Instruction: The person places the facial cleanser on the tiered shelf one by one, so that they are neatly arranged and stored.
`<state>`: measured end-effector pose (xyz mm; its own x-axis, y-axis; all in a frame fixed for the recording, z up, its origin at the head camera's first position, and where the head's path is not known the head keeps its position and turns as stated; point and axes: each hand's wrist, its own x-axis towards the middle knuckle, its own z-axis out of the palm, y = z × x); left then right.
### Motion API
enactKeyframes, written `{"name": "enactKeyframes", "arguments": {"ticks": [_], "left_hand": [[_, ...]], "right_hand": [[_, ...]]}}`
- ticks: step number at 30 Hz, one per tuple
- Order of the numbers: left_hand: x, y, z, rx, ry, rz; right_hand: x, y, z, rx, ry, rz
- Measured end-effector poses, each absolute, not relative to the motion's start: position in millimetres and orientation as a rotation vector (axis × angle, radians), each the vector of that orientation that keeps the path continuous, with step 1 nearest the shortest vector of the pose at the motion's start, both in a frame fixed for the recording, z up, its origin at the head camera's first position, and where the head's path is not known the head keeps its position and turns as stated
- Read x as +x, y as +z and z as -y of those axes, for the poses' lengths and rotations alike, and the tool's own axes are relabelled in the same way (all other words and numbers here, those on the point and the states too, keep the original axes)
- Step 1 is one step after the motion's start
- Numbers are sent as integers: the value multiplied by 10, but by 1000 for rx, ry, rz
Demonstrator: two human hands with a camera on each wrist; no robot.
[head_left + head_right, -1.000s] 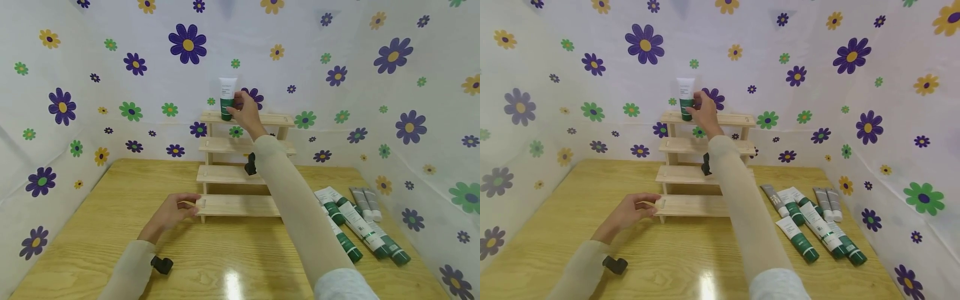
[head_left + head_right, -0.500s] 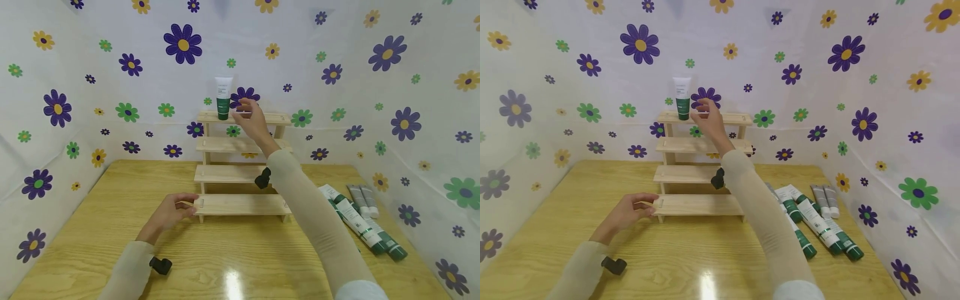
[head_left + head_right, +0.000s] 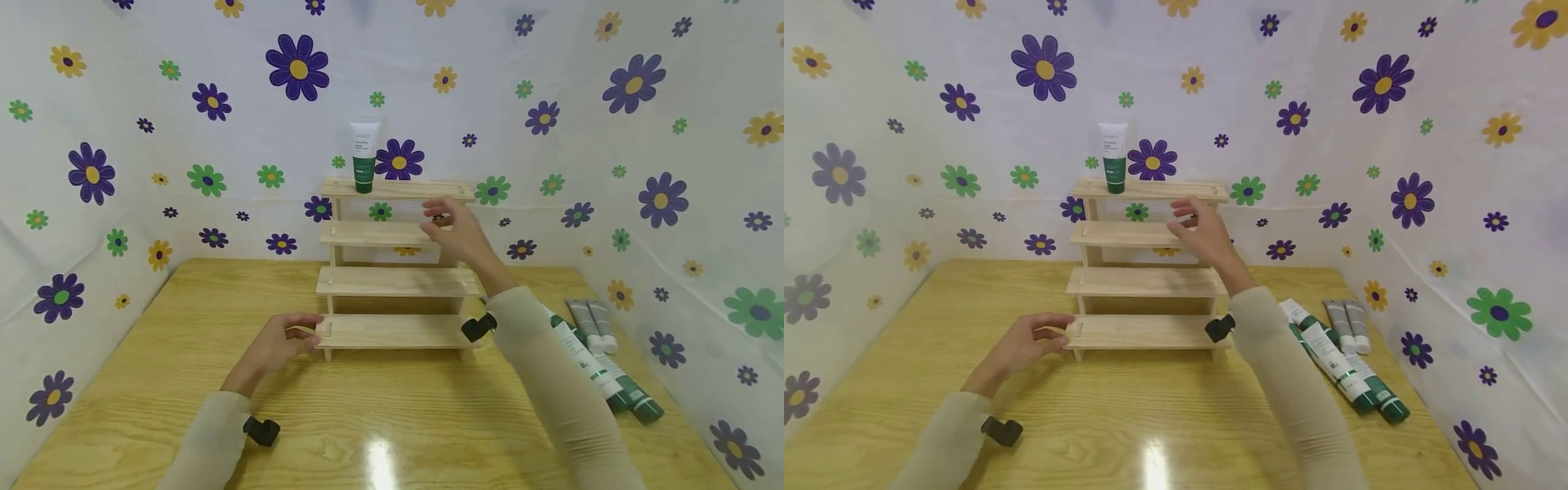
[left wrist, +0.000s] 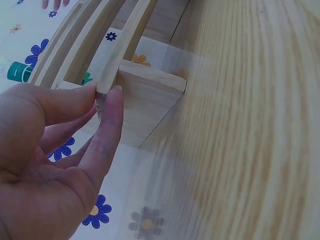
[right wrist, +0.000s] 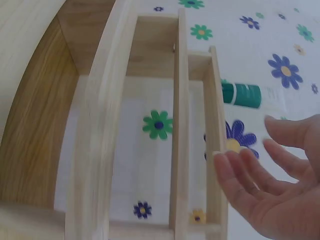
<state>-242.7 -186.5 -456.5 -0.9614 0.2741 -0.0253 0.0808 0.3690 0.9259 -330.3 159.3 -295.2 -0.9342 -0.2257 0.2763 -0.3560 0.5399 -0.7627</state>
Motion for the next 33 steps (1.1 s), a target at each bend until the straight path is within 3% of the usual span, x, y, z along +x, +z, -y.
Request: {"name": "enactKeyframes", "arguments": {"ticks": [13,33], "left_hand": [[-2449,-4584,1881,335,1647,-2441],[-2439,-4605,1912,317,1629,-2455]], "right_hand": [[-2890,-3024,-2355,413,967,2906],[-2673,-3512,-2803,230,1009,3099]]}}
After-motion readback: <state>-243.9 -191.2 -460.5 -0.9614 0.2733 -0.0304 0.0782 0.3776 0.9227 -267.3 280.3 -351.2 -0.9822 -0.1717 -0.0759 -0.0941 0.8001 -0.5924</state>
